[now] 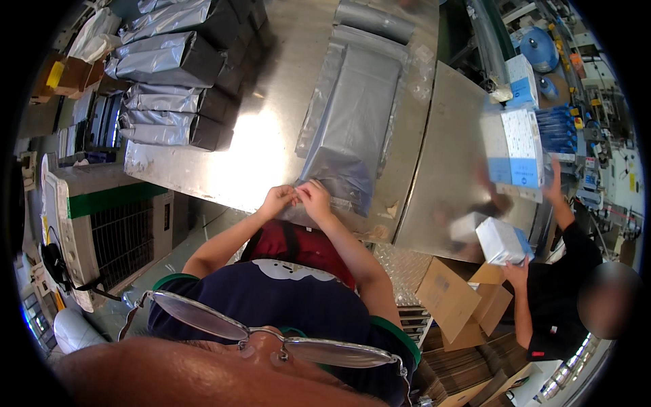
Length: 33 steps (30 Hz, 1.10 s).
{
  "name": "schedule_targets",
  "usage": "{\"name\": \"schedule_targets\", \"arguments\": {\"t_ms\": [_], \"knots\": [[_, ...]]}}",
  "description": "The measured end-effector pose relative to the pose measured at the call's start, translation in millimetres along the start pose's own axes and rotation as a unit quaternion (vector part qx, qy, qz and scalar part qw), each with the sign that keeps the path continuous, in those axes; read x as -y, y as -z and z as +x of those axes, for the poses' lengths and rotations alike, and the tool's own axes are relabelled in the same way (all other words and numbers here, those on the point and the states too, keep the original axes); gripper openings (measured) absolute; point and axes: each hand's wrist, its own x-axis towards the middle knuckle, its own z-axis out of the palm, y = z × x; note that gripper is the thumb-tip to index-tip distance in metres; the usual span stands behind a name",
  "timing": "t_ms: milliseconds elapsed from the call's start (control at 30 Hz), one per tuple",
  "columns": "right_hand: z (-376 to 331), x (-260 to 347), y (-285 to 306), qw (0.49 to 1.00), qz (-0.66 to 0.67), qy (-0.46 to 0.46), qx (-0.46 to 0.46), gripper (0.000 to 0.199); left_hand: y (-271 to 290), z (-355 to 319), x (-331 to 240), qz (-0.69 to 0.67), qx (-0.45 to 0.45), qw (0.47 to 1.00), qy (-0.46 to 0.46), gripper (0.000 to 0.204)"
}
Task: The person places individual paper products into silver bags, folds the tops of the bags, and lines them up on a workbench.
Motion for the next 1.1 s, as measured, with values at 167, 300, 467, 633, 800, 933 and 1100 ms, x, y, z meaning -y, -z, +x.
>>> {"name": "schedule_targets", "arguments": {"t_ms": [167,300,467,633,800,933,1100], "knots": [[-159.7,-63.2,108.9,0.894,-0.221,-0.302,0.247,0.015,16.1,-3.8,16.4,0.188,-0.036,0.982,-0.010,0.019],[-179.7,-49.9,176.6,0.791,-0.374,-0.176,0.451,0.037,24.1,14.6,-50.2,0.620,-0.001,0.698,-0.359,0.041],[-38.3,-98.0,160.8,0.826,-0.481,0.166,0.241,0.037,29.2,59.5,-60.9,0.630,0.164,0.604,-0.461,0.029],[-4.5,-76.9,163.2,0.969,-0.244,0.029,0.009,0.017,23.2,76.5,-63.8,0.306,-0.107,0.907,-0.270,0.019],[37.3,-83.0,125.6,0.951,-0.146,-0.228,-0.148,0.031,-4.5,125.1,-43.8,0.149,-0.239,0.960,-0.009,0.040],[49.7,-119.5,114.2,0.890,-0.373,-0.249,0.078,0.029,-20.1,141.5,-39.9,0.432,-0.222,0.874,-0.008,0.024],[55.0,-67.3,118.2,0.933,-0.188,-0.208,0.225,0.072,29.5,150.8,-52.7,-0.264,0.062,0.945,0.181,0.076]]}}
